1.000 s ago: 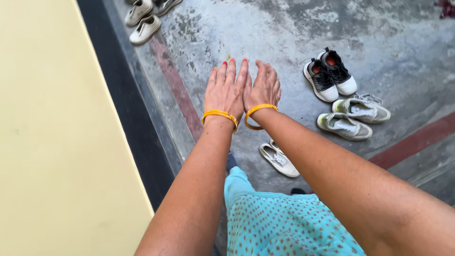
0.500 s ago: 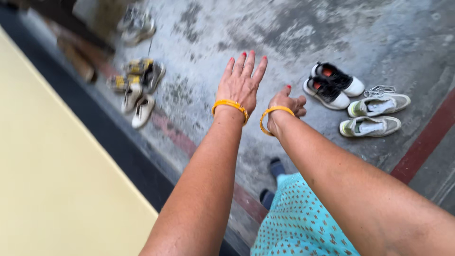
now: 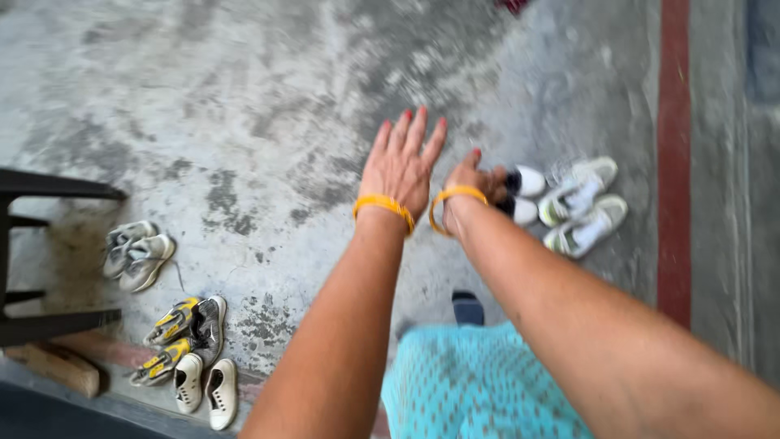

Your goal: The person ties the laces of a pair of light blue sneakers, then picks up the shoes and places them into a metal cabinet. The person repeats this process with a pair of black and white sneakers and a pair of black and green sneakers, placing each pair into the cabinet.

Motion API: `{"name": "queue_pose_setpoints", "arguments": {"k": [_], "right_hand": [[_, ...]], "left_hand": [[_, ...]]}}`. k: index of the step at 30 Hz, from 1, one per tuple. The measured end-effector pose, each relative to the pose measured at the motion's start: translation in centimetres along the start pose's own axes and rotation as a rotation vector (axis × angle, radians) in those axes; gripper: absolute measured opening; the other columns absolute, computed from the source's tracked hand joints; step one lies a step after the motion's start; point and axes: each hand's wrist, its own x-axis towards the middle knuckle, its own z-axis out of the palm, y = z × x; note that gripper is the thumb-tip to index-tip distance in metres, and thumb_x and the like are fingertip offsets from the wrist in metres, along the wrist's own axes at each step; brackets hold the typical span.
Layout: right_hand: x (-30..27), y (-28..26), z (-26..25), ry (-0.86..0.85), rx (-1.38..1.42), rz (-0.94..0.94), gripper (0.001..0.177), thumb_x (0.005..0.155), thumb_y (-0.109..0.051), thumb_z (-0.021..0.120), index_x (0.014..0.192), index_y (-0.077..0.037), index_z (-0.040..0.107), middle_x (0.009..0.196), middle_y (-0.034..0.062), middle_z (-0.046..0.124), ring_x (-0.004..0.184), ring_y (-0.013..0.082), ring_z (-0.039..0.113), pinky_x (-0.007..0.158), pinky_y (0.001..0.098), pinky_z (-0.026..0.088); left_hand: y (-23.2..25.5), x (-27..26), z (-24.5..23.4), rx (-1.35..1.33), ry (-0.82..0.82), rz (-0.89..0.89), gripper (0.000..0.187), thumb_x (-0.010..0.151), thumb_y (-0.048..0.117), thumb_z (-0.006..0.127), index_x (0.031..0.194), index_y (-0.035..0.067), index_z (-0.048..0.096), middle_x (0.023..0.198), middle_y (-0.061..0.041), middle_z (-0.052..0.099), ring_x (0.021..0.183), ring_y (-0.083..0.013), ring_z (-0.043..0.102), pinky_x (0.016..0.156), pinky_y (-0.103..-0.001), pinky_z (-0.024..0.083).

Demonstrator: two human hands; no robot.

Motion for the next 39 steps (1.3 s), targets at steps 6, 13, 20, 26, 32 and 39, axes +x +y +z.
{"name": "queue_pose_setpoints", "arguments": {"k": [6, 13, 20, 26, 32, 39], "right_hand": [[4.6, -1.8, 2.9, 0.121, 0.107, 0.117, 0.068, 0.096, -0.055, 0.051, 0.151, -0.015, 0.042, 0.153, 0.0178, 0.042, 0.135, 0.0388, 0.05, 0.112, 0.0509, 0.041], [7.9, -2.7, 4.9, 0.321, 0.364, 0.223, 0.068, 0.096, -0.048, 0.05, 0.152, -0.012, 0.036, 0.152, 0.0188, 0.039, 0.131, 0.0387, 0.054, 0.107, 0.046, 0.048], [8.4, -1.0, 6.2, 0.437, 0.421, 0.306, 0.067, 0.099, -0.048, 0.053, 0.15, -0.007, 0.037, 0.152, 0.0224, 0.036, 0.132, 0.041, 0.052, 0.107, 0.0468, 0.047], [11.2, 1.9, 7.7, 0.502, 0.412, 0.358, 0.068, 0.098, -0.049, 0.057, 0.146, -0.005, 0.041, 0.149, 0.0241, 0.041, 0.131, 0.0416, 0.052, 0.108, 0.0467, 0.046], [17.8, 8.6, 11.0, 0.497, 0.433, 0.404, 0.064, 0.098, -0.046, 0.058, 0.144, -0.004, 0.043, 0.145, 0.0251, 0.044, 0.128, 0.0431, 0.053, 0.105, 0.0479, 0.047], [27.5, 16.9, 15.4, 0.537, 0.33, 0.311, 0.043, 0.1, -0.03, 0.057, 0.133, -0.003, 0.055, 0.128, 0.0201, 0.063, 0.116, 0.036, 0.065, 0.097, 0.0427, 0.052]], "left_hand": [[-1.8, 7.2, 1.9, -0.024, -0.018, 0.213, 0.065, 0.096, 0.02, 0.043, 0.159, 0.02, 0.026, 0.166, -0.013, 0.023, 0.152, -0.03, 0.023, 0.123, -0.047, 0.017], [-2.1, 12.4, 3.7, -0.027, -0.08, 0.558, 0.063, 0.097, 0.023, 0.042, 0.159, 0.019, 0.026, 0.167, -0.013, 0.021, 0.153, -0.029, 0.021, 0.123, -0.047, 0.014], [-2.4, 14.1, 5.0, -0.048, -0.112, 0.747, 0.062, 0.098, 0.026, 0.043, 0.158, 0.02, 0.028, 0.166, -0.011, 0.022, 0.153, -0.0291, 0.022, 0.123, -0.048, 0.014], [-0.9, 15.2, 8.8, -0.14, -0.121, 0.82, 0.06, 0.098, 0.026, 0.042, 0.156, 0.018, 0.031, 0.165, -0.013, 0.025, 0.152, -0.0307, 0.024, 0.122, -0.049, 0.016], [1.6, 15.3, 17.0, -0.058, -0.182, 0.895, 0.063, 0.095, 0.021, 0.044, 0.157, 0.015, 0.032, 0.165, -0.014, 0.027, 0.152, -0.0304, 0.025, 0.123, -0.048, 0.016], [5.8, 16.6, 29.0, -0.173, -0.246, 0.868, 0.061, 0.098, 0.023, 0.041, 0.157, 0.013, 0.029, 0.166, -0.012, 0.024, 0.152, -0.028, 0.023, 0.123, -0.047, 0.014]]}}
